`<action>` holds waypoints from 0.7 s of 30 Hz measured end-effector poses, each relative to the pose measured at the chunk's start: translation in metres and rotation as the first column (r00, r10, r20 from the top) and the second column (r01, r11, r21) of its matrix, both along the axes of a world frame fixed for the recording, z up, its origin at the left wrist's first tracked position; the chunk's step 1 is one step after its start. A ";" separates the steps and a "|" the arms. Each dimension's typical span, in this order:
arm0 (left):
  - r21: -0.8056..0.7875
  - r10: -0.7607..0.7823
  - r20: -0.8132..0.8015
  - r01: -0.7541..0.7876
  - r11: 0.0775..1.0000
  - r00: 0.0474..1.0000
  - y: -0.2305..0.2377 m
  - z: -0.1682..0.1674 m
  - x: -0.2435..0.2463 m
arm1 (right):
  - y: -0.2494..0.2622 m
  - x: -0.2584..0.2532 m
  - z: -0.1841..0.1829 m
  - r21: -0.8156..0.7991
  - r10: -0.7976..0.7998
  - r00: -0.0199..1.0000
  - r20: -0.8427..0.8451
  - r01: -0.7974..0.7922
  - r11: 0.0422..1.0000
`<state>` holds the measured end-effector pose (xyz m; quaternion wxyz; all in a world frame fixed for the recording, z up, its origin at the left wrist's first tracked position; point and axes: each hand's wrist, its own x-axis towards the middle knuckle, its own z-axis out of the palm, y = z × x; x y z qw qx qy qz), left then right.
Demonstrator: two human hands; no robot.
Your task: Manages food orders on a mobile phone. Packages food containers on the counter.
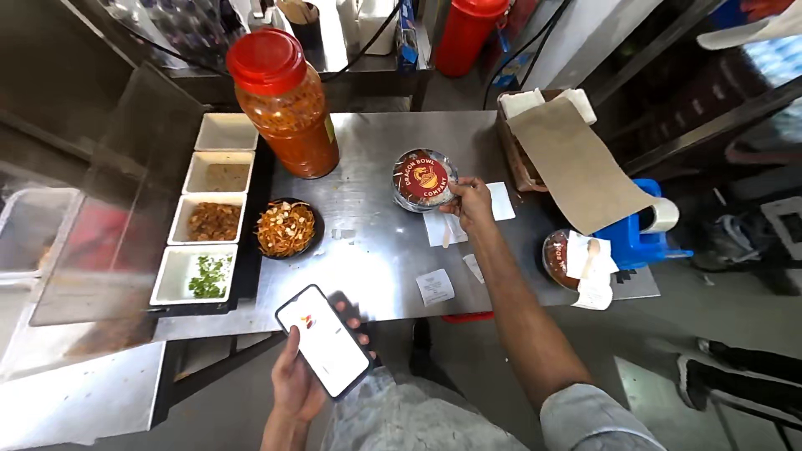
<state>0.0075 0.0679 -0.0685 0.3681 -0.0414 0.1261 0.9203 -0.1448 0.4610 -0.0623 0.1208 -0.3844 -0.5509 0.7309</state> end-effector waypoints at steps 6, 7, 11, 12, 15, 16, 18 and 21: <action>-0.159 0.000 -0.038 -0.006 0.987 0.999 0.021 -0.014 -0.023 | 0.005 -0.005 -0.016 0.018 0.067 0.998 -0.019 -0.067 0.998; -0.246 -0.006 -0.058 -0.009 0.969 0.998 0.026 -0.020 -0.031 | 0.003 -0.004 -0.018 0.055 0.097 0.995 -0.018 -0.095 0.994; -0.480 -0.046 -0.059 0.012 0.877 0.997 0.011 -0.035 -0.062 | -0.009 0.015 -0.016 0.502 0.152 0.987 0.046 -0.154 0.851; -0.554 -0.072 -0.054 0.030 0.832 0.996 -0.001 -0.035 -0.069 | -0.014 0.027 -0.011 0.603 0.174 0.984 0.033 -0.159 0.782; -0.912 -0.168 -0.003 0.066 0.404 0.986 -0.033 -0.027 -0.092 | -0.052 0.072 -0.004 0.660 0.254 0.967 0.005 -0.194 0.726; -0.971 -0.221 0.024 0.075 0.226 0.975 -0.040 -0.027 -0.099 | -0.068 0.087 -0.004 0.620 0.296 0.955 0.010 -0.238 0.748; -0.999 -0.348 0.040 0.050 0.021 0.937 -0.051 -0.035 -0.113 | -0.090 0.100 -0.005 0.570 0.327 0.944 -0.036 -0.249 0.783; -0.979 -0.491 -0.062 -0.148 -0.138 0.869 -0.050 -0.055 -0.130 | -0.084 0.100 -0.004 0.582 0.286 0.956 -0.069 -0.193 0.790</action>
